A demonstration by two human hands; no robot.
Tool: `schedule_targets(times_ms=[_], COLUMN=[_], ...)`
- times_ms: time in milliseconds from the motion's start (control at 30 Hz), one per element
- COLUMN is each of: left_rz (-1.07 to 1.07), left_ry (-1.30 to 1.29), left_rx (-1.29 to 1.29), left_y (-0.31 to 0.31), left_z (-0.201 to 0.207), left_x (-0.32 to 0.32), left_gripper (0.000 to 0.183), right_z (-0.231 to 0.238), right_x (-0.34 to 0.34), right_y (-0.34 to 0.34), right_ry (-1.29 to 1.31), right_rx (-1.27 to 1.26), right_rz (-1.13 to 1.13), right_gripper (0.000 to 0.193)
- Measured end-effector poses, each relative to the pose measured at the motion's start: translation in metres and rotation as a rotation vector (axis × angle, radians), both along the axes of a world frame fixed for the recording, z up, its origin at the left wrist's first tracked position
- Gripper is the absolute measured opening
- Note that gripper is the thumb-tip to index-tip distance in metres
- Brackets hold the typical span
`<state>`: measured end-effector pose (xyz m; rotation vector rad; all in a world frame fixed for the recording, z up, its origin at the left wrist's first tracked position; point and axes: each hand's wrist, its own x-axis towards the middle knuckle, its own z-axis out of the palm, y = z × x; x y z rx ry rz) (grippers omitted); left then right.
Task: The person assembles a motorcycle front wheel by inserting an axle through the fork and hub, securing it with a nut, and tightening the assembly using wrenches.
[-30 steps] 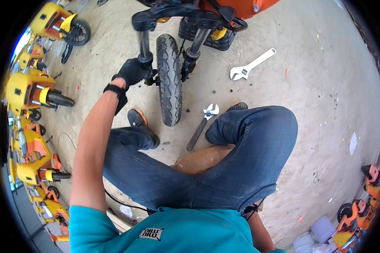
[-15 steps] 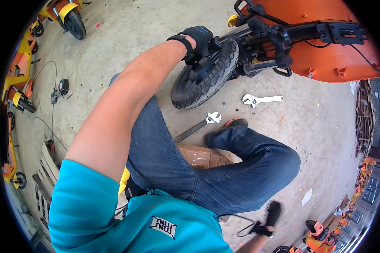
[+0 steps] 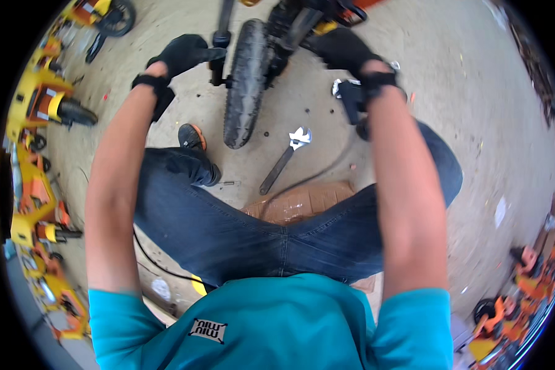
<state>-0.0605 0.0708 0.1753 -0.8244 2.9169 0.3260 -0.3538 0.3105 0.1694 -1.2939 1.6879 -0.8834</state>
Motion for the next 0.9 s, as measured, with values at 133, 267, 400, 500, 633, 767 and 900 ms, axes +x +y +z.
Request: schedule_targets(times_ms=[133,267,400,500,633,767,900], left_rz=[0.289,0.366,0.304,0.245,0.178,0.095,0.035], left_ry=[0.069,-0.015,-0.075,-0.045,-0.077,0.045,0.035], left_rx=[0.082,-0.028,0.009,0.034,-0.033,-0.035,-0.085], left_y=[0.035,0.044,0.030,0.024,0.014,-0.010,-0.030], left_z=[0.004,0.000,0.002,0.004,0.003,-0.004,-0.008], left_x=[-0.017,-0.032,-0.036,-0.035,-0.034,-0.030,-0.026], left_gripper=[0.074,0.068,0.054,0.050,0.043,0.045,0.042], right_z=[-0.078,-0.131,-0.134,-0.109,-0.079,-0.063,-0.049], right_x=[0.044,0.074,0.068,0.061,0.068,0.079,0.086], right_y=[0.000,0.018,-0.019,-0.045,-0.047,-0.042,-0.041], right_ry=[-0.305,-0.323,-0.139,-0.241,-0.255,-0.011,0.062], right_rx=[0.062,0.165,-0.262,-0.677,-0.427,-0.301,-0.302], right_rz=[-0.081,-0.562,-0.730,-0.471,-0.405,-0.460,-0.413], right_gripper=[0.027,0.026,0.026,0.038,0.036,0.033,0.040])
